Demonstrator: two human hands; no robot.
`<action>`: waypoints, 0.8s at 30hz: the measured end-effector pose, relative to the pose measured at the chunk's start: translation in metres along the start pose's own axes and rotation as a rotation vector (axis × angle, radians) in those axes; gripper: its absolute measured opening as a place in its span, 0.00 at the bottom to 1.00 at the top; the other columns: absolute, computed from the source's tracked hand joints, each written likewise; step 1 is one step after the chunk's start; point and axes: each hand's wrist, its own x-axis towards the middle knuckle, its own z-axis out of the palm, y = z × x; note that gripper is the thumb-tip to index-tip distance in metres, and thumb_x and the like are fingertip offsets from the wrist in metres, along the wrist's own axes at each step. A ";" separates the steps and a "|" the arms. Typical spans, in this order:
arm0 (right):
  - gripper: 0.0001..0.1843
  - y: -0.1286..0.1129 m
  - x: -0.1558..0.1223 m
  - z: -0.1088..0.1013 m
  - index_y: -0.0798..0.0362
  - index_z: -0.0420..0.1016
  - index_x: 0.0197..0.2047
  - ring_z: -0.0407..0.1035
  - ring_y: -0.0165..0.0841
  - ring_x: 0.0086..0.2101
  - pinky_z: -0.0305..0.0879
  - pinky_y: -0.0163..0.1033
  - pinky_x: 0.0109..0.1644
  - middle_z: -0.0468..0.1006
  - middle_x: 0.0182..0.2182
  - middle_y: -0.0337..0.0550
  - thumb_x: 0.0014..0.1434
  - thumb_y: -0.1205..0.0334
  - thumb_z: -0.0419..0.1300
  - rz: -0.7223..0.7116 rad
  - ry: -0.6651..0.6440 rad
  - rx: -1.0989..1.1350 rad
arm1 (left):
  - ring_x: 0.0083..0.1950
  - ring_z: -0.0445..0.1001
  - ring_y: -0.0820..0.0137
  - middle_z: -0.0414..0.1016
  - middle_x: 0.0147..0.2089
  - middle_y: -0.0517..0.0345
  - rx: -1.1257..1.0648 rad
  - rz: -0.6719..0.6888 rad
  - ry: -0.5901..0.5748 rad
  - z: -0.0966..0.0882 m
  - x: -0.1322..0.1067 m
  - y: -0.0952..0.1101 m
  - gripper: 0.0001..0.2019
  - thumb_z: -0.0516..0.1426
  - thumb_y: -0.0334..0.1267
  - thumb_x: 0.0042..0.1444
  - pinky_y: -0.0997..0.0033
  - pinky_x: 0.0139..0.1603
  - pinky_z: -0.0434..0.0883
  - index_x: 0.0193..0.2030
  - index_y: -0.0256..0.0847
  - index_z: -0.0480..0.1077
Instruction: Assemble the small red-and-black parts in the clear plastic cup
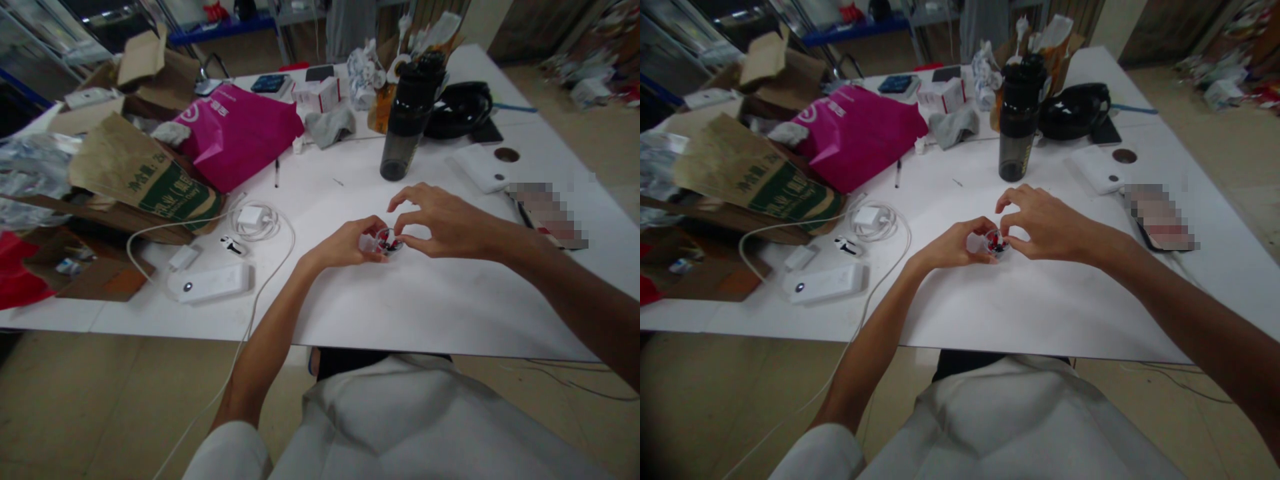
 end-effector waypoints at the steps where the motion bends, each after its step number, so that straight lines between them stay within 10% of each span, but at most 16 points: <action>1: 0.07 0.000 0.000 0.000 0.43 0.91 0.40 0.77 0.55 0.57 0.75 0.65 0.62 0.85 0.59 0.51 0.67 0.57 0.69 -0.003 -0.005 -0.001 | 0.58 0.82 0.57 0.86 0.57 0.51 0.000 -0.003 0.000 0.000 0.000 0.000 0.27 0.77 0.49 0.57 0.51 0.68 0.75 0.58 0.44 0.77; 24: 0.09 -0.018 0.000 -0.003 0.49 0.89 0.43 0.76 0.55 0.57 0.73 0.63 0.61 0.82 0.61 0.58 0.72 0.60 0.65 -0.054 0.018 -0.096 | 0.57 0.83 0.57 0.86 0.57 0.51 -0.008 0.019 0.003 0.001 0.000 -0.002 0.26 0.77 0.48 0.59 0.51 0.67 0.75 0.59 0.44 0.78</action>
